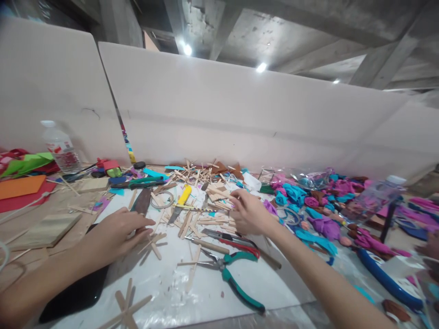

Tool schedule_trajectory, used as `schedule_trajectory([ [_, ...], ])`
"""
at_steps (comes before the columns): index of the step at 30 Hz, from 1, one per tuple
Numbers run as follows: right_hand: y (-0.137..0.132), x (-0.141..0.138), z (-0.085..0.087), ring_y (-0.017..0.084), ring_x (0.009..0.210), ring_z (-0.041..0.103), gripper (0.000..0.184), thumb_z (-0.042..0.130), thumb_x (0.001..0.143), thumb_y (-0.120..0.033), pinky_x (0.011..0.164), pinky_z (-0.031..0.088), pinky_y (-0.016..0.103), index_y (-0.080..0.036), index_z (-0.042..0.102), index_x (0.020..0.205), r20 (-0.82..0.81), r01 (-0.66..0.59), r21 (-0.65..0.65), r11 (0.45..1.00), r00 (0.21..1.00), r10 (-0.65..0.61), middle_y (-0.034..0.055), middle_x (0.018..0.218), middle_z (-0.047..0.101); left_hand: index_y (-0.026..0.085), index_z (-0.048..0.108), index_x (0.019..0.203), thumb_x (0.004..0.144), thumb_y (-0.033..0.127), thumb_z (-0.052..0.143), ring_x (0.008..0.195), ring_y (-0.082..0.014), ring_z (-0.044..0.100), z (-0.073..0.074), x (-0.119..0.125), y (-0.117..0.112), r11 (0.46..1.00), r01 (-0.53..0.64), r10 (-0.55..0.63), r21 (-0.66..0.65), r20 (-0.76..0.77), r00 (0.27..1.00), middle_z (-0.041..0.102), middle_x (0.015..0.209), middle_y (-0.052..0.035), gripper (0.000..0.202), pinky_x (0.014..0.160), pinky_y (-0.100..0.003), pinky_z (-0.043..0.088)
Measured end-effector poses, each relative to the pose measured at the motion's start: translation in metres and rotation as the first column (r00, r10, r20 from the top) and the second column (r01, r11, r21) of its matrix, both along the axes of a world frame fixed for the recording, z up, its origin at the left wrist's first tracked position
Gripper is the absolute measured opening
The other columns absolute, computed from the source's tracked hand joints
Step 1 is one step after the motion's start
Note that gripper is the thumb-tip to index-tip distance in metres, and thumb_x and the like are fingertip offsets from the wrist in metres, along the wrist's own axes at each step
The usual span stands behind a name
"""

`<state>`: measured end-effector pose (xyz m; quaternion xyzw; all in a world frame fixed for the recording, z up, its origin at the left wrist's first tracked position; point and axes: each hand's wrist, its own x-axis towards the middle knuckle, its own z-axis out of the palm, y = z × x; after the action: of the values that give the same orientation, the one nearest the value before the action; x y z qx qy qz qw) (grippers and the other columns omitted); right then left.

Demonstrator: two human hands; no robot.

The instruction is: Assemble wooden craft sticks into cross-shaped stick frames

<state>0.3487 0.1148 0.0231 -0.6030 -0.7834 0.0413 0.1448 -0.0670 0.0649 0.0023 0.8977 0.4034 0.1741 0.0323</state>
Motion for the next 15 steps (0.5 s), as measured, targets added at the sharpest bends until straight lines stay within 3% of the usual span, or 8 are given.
schedule_trajectory([
  [3,0.020,0.013,0.000,0.026,0.110,0.069,0.034,0.067,0.103,-0.035,0.092,0.060,0.047,-0.020,0.064,0.132,-0.003,0.050,0.084,0.995,0.999,-0.050,0.0106,0.134,0.066,0.023,0.075,0.106,0.107,0.029,0.047,0.087,-0.0238,0.068,-0.003,0.003,-0.002,0.999,0.034,-0.034,0.015,-0.019,0.999,0.076,0.089,-0.0052,0.029,0.078,-0.037,0.038],
  [10,0.044,0.021,-0.022,0.026,0.110,0.070,0.033,0.067,0.103,-0.035,0.092,0.060,0.047,-0.019,0.065,0.132,0.076,0.119,0.129,0.984,0.989,-0.130,0.0108,0.134,0.066,0.022,0.075,0.103,0.107,0.025,0.048,0.084,-0.0231,0.063,-0.008,0.004,-0.004,0.994,0.078,-0.078,0.079,-0.004,0.997,0.069,0.089,-0.0048,0.027,0.075,-0.037,0.036],
  [15,0.045,0.012,-0.027,0.026,0.111,0.069,0.033,0.067,0.103,-0.035,0.093,0.060,0.047,-0.020,0.065,0.132,0.127,0.077,0.154,0.985,0.987,-0.097,0.0106,0.135,0.066,0.019,0.073,0.102,0.106,0.022,0.047,0.079,-0.0238,0.062,0.001,0.003,-0.005,0.982,0.085,-0.092,0.170,0.035,0.995,0.068,0.082,-0.0058,0.027,0.074,-0.037,0.036],
])
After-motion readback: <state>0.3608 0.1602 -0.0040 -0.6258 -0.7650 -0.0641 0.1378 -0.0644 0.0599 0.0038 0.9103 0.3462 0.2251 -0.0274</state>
